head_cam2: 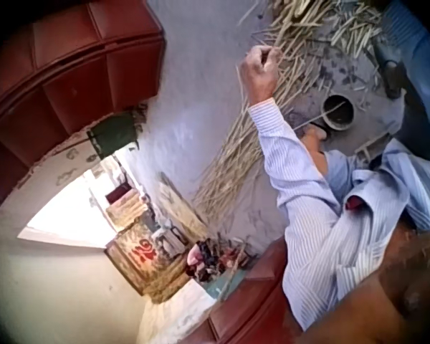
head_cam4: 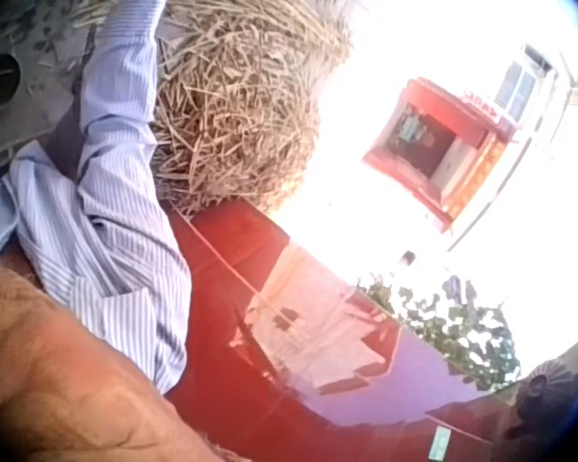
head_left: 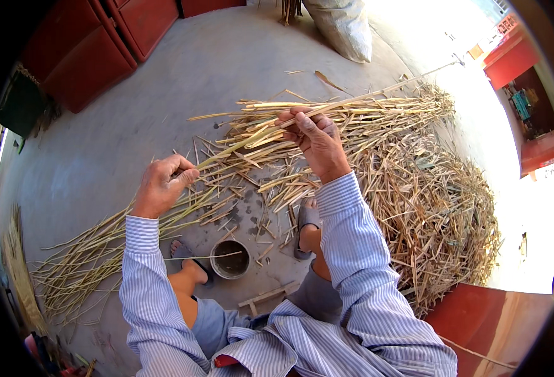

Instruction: The person sits on the floor and repeatedly strips dried straw stalks by hand, separating thin fibers from the main stalks. The separated fibers are placed into a small metal container while the remaining stalks are set aside.

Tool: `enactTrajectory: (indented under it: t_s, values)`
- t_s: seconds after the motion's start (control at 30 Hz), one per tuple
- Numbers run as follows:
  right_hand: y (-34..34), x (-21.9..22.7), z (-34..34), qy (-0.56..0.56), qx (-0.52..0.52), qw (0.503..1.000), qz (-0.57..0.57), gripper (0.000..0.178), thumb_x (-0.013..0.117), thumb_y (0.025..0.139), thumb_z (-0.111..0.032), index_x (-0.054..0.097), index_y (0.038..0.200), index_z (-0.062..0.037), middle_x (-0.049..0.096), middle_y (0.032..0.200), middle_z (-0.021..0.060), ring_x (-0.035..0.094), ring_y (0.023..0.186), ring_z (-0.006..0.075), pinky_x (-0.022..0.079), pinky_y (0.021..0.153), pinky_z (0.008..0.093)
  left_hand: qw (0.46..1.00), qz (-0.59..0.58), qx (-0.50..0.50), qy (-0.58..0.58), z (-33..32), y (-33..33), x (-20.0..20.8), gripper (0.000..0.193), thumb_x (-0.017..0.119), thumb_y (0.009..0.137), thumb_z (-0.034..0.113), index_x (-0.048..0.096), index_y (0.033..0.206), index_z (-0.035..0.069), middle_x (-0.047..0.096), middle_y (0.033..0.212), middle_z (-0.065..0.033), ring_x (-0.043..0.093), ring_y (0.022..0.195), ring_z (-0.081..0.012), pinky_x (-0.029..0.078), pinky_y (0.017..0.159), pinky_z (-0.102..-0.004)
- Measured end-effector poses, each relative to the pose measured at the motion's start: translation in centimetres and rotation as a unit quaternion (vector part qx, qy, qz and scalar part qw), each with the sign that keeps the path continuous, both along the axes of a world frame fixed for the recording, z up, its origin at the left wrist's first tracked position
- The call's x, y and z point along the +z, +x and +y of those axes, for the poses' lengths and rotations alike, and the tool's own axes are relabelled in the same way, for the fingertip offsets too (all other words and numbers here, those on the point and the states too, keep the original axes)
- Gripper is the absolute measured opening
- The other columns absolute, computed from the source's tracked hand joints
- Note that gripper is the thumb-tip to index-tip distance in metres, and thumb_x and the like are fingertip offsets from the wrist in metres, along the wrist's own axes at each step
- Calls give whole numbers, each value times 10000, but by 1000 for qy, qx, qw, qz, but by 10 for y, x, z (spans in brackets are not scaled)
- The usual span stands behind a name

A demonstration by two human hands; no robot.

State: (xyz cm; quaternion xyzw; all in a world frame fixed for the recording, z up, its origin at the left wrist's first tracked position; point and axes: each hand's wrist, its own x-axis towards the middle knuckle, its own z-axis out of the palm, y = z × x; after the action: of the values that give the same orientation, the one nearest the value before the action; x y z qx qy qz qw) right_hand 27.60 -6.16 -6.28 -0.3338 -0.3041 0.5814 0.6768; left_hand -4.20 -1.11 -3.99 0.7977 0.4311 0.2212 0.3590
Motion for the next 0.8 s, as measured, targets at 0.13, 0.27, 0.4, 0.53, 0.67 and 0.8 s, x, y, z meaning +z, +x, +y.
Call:
enactTrajectory:
  t_s: [0.13, 0.27, 0.4, 0.53, 0.67, 0.8]
  values:
    - [-37, -2, 1, 1, 61, 998, 28, 182, 627, 944, -164, 644, 1079, -44, 702, 1052, 124, 698, 932, 208, 598, 793, 309, 992, -72, 37, 98, -14, 51, -1, 228, 686, 892, 245, 668, 865, 19, 668, 728, -110, 629, 633, -213, 468, 574, -334]
    - [-42, 0, 4, -36, 7, 999, 11, 169, 611, 959, -178, 640, 1039, -32, 706, 1025, 123, 699, 898, 182, 589, 763, 288, 981, -47, 47, 181, -16, 68, -2, 235, 677, 889, 249, 611, 827, 31, 631, 699, -114, 615, 638, -275, 464, 574, -382]
    - [-42, -8, 4, -64, -20, 998, -20, 208, 622, 956, -264, 637, 1008, -63, 713, 988, 74, 694, 856, 141, 575, 737, 251, 952, -13, 40, 302, -16, 76, -10, 247, 693, 875, 252, 594, 777, 49, 594, 678, -103, 583, 625, -285, 439, 558, -383]
    - [-41, -5, 2, -85, -44, 994, -45, 265, 629, 952, -308, 633, 969, -43, 702, 925, 74, 692, 808, 142, 564, 699, 242, 937, 17, 45, 346, -22, 75, -8, 253, 707, 855, 263, 592, 768, 55, 581, 676, -102, 574, 634, -291, 435, 558, -399]
    - [-25, 3, 1, -125, -70, 986, -87, 325, 636, 945, -346, 625, 948, -21, 685, 855, 78, 689, 757, 153, 557, 661, 242, 930, 20, 54, 362, -29, 66, -2, 224, 713, 849, 234, 596, 791, 52, 581, 677, -100, 582, 626, -293, 444, 537, -408]
    - [-24, -1, 3, -93, -37, 992, -75, 313, 635, 948, -330, 614, 954, -18, 686, 845, 85, 701, 766, 173, 565, 668, 247, 970, -17, 95, 224, -33, 60, -4, 262, 721, 865, 249, 597, 773, 38, 582, 620, -98, 559, 549, -222, 426, 503, -352]
